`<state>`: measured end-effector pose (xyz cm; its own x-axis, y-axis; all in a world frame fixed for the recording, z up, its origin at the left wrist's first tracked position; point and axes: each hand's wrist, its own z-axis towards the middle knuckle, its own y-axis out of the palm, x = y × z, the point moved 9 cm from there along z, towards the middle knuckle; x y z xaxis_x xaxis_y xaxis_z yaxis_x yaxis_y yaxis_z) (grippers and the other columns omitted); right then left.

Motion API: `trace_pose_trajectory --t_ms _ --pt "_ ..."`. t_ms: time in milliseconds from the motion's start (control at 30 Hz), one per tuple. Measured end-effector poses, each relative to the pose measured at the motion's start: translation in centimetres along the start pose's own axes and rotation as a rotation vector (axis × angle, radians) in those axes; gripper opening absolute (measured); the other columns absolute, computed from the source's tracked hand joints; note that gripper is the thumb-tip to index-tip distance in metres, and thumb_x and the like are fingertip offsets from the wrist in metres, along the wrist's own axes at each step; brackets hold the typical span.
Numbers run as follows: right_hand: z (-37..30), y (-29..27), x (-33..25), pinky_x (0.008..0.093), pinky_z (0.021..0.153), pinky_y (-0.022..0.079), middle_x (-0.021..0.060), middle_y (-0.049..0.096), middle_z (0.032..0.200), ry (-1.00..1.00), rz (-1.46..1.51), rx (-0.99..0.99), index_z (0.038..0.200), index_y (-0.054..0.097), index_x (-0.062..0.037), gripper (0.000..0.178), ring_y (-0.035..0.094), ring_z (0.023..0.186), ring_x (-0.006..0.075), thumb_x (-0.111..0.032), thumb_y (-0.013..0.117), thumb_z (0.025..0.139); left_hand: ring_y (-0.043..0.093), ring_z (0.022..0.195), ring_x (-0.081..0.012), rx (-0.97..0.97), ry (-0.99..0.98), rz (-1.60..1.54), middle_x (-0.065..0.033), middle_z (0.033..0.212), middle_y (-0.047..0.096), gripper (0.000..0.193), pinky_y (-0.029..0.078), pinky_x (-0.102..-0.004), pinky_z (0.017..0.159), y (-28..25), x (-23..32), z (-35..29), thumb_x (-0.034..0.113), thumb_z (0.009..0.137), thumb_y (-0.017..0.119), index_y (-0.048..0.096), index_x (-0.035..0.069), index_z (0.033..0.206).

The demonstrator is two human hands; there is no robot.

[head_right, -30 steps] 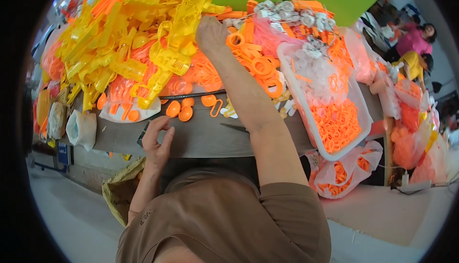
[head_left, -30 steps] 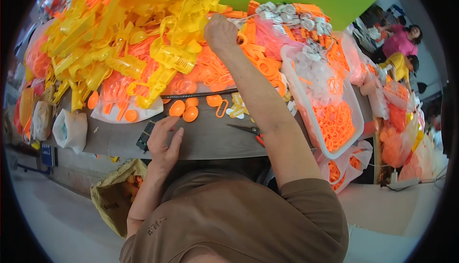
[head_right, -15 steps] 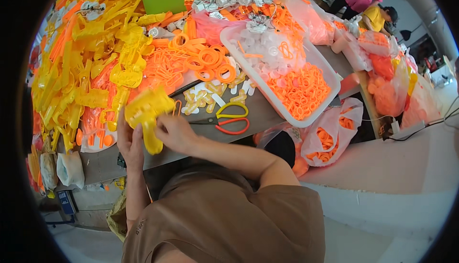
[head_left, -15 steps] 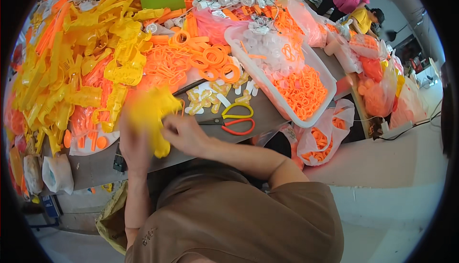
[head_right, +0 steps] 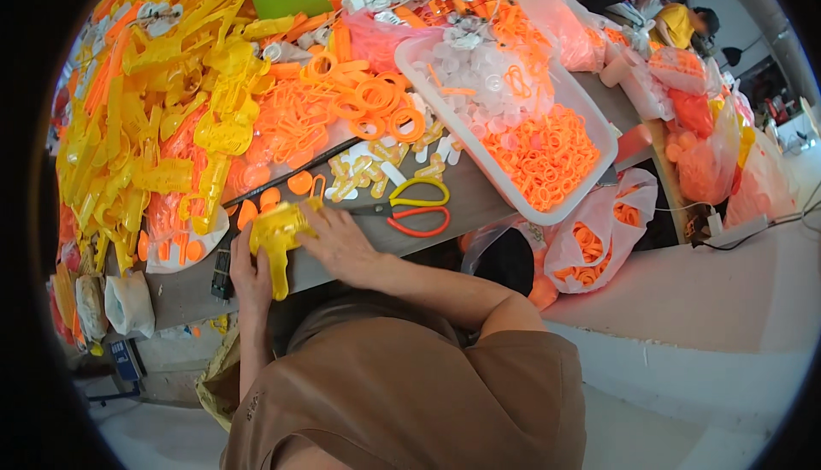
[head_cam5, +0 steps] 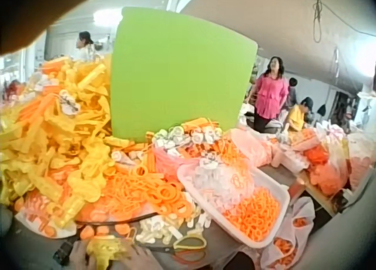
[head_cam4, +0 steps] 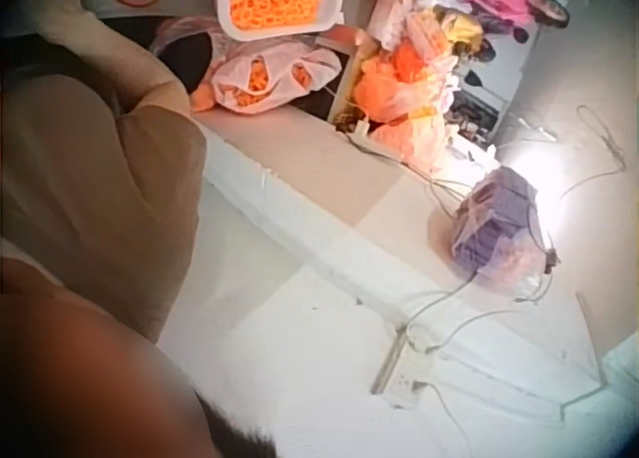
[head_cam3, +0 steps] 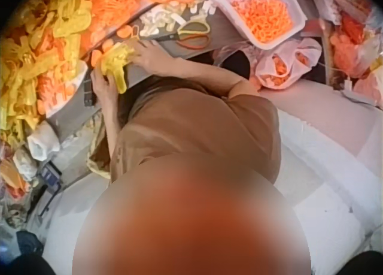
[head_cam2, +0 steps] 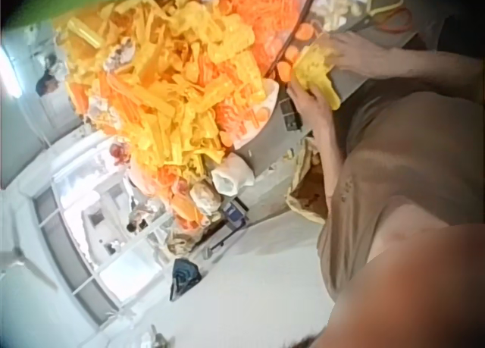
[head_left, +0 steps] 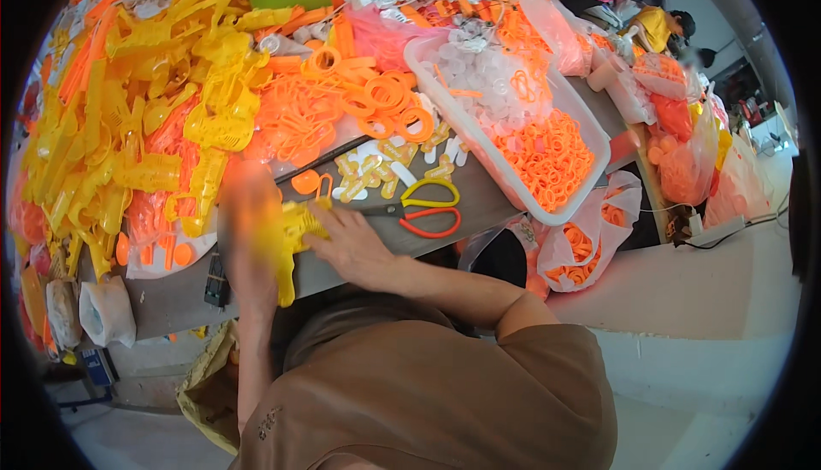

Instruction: Assembling plastic toy guns from individual components at a factory workbench.

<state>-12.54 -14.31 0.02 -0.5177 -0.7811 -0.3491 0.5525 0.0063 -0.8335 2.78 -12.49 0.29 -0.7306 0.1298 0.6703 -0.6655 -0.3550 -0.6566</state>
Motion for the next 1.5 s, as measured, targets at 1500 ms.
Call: trace_pose_trajectory --t_ms 1500 --pt "23.7 -15.3 24.0 0.0433 0.073 0.05 0.0155 0.063 0.095 0.055 -0.664 0.285 0.095 0.064 -0.0031 0.022 0.06 0.091 0.0333 -0.012 0.059 0.075 0.044 0.113 -0.0364 0.166 0.09 0.004 -0.0242 0.125 0.045 0.045 0.036 -0.0428 0.094 -1.9 0.8 -1.5 0.02 0.075 0.07 0.056 -0.004 0.11"
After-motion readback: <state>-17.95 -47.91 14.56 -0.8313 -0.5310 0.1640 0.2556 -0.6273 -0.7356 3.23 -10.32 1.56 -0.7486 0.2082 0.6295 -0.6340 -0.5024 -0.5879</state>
